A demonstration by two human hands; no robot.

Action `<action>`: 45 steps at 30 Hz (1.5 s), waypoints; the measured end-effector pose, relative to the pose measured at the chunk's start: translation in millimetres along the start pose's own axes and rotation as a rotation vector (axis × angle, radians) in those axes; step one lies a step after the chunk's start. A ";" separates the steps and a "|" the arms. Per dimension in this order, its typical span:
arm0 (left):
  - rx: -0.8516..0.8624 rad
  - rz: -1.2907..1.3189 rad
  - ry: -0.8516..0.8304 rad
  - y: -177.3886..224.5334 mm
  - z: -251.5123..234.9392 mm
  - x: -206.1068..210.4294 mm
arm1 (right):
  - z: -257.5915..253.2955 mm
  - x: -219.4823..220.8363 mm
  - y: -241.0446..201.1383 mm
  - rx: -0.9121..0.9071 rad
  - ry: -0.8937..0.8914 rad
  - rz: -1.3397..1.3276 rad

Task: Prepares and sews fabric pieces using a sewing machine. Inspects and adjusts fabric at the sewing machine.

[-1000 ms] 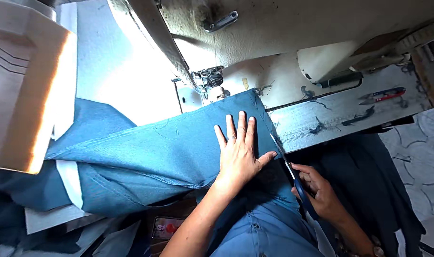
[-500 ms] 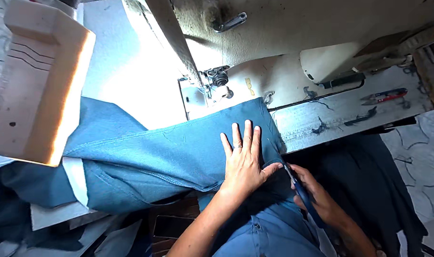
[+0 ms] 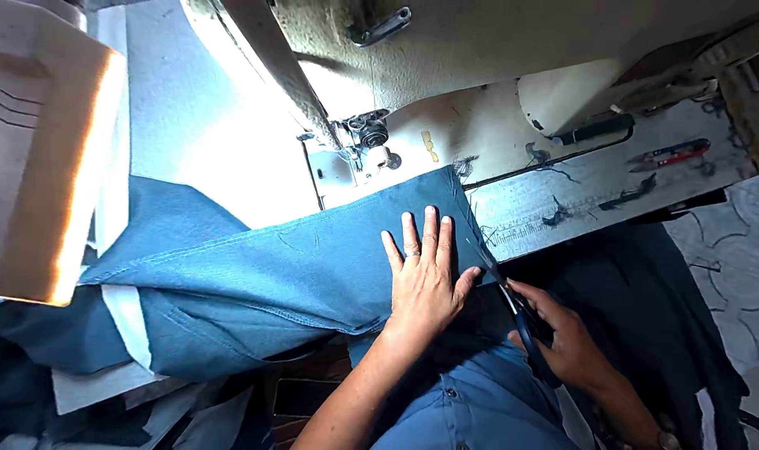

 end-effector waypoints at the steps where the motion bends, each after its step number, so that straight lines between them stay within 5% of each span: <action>1: -0.001 0.001 -0.006 0.1 -0.1 0.1 | -4.4 2.2 -0.9 -0.014 0.009 -0.020; 14: 0.000 -0.012 -0.007 2.1 -0.6 -0.4 | 39.2 -30.4 -10.9 0.248 -0.028 -0.074; 35: 0.005 -0.024 0.002 2.2 -0.8 -2.4 | -4.5 10.8 -17.2 -0.137 0.233 0.299; 41: 0.066 -0.078 -0.388 -1.6 -22.9 -28.5 | -2.1 4.5 -16.4 -0.149 0.187 0.234; 45: 0.129 -0.159 -0.269 -17.7 -46.0 -37.8 | -4.9 1.6 -10.6 -0.105 0.143 0.106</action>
Point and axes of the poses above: each hand's wrist, its own z-axis away from the middle knuckle, its own x-axis out of the palm, y = z × x, the point moved 8 cm from there along -z, towards the middle knuckle, and after that the axes turned 15 degrees about -z, right-handed, at the moved point
